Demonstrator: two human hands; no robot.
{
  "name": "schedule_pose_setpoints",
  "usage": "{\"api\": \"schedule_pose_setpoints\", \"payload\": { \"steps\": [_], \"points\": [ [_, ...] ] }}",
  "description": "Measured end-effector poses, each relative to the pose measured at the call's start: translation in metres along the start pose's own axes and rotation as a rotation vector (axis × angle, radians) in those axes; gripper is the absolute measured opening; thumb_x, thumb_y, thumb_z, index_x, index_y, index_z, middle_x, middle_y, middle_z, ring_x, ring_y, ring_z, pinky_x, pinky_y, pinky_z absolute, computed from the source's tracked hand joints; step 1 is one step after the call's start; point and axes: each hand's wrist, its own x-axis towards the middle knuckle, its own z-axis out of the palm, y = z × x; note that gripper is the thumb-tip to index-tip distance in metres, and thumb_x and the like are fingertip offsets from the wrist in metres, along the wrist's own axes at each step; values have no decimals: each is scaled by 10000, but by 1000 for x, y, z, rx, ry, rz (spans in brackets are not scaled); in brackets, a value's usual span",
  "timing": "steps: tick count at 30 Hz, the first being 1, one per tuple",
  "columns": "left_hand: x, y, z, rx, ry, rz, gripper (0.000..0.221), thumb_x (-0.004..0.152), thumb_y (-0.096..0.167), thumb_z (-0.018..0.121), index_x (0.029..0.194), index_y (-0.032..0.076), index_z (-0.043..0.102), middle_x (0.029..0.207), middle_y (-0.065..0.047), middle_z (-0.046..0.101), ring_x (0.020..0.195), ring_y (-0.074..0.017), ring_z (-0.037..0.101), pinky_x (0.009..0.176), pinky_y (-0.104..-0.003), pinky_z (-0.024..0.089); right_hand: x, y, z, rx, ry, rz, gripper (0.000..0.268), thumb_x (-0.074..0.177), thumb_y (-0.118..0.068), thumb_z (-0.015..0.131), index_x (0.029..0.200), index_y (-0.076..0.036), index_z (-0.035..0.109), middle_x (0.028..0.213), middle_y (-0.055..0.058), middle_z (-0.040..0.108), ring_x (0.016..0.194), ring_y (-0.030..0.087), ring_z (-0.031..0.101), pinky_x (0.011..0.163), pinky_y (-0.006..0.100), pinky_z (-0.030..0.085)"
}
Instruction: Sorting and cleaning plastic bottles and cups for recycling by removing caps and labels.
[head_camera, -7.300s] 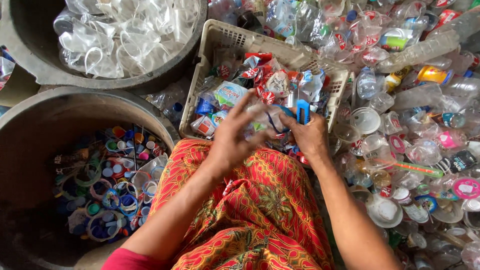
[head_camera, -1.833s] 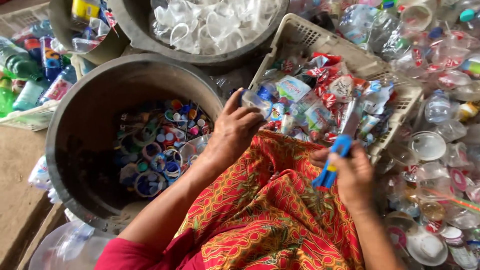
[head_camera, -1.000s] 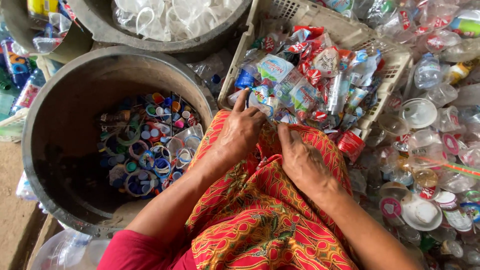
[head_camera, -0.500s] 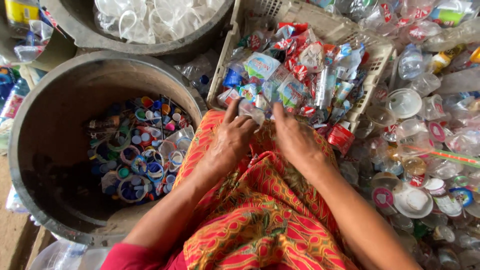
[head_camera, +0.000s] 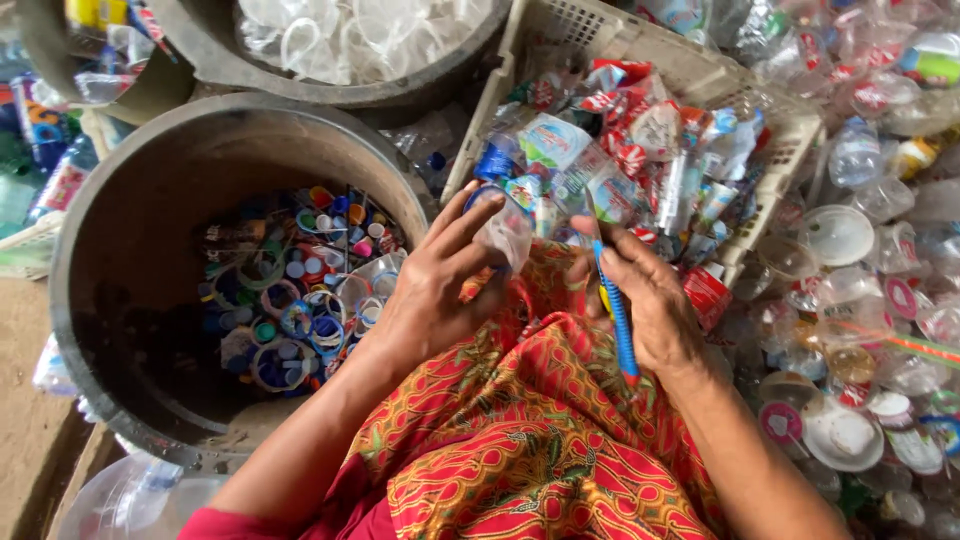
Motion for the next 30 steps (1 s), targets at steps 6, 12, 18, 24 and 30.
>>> {"api": "schedule_pose_setpoints", "payload": {
  "steps": [6, 12, 18, 24, 30],
  "points": [
    [-12, 20, -34, -24, -22, 9, 150, 796, 79, 762, 937, 104, 714, 1533, -228, 492, 1419, -565, 430, 1142, -648, 427, 51, -20, 61, 106, 32, 77, 472, 895, -151, 701, 1334, -4, 604, 800, 145, 668, 389, 107, 511, 292, 219, 390],
    [-31, 1, -58, 181, 43, -116, 305, 831, 135, 816, 1093, 76, 671, 1560, -289, 418, 1390, -594, 433, 1078, -635, 476, 86, -11, 102, 214, 16, 256, 510, 796, 34, 723, 1289, -57, 626, 751, 55, 605, 422, 70, 460, 324, 193, 361],
    [-53, -26, -55, 308, 184, -272, 127, 913, 50, 737, 1023, 98, 695, 1369, -277, 603, 1207, -537, 620, 931, -561, 580, 82, -14, 122, -21, -91, 204, 532, 929, -250, 624, 1403, -50, 487, 781, 141, 631, 481, 136, 528, 353, 230, 382],
    [-55, -32, -52, 365, 166, -343, 96, 887, 105, 759, 932, 91, 676, 1288, -258, 654, 1198, -511, 631, 908, -549, 584, 44, -27, 121, -646, -147, -2, 607, 1068, -360, 301, 1613, -92, 330, 1041, 215, 698, 620, 159, 615, 519, 278, 535],
    [-48, -32, -44, 327, 112, -367, 108, 893, 122, 751, 879, 60, 664, 1217, -287, 666, 1174, -540, 628, 878, -554, 582, 43, -19, 120, -571, -101, 26, 569, 1065, -348, 367, 1558, -67, 404, 1017, 162, 703, 582, 134, 626, 482, 274, 535]
  ]
}}
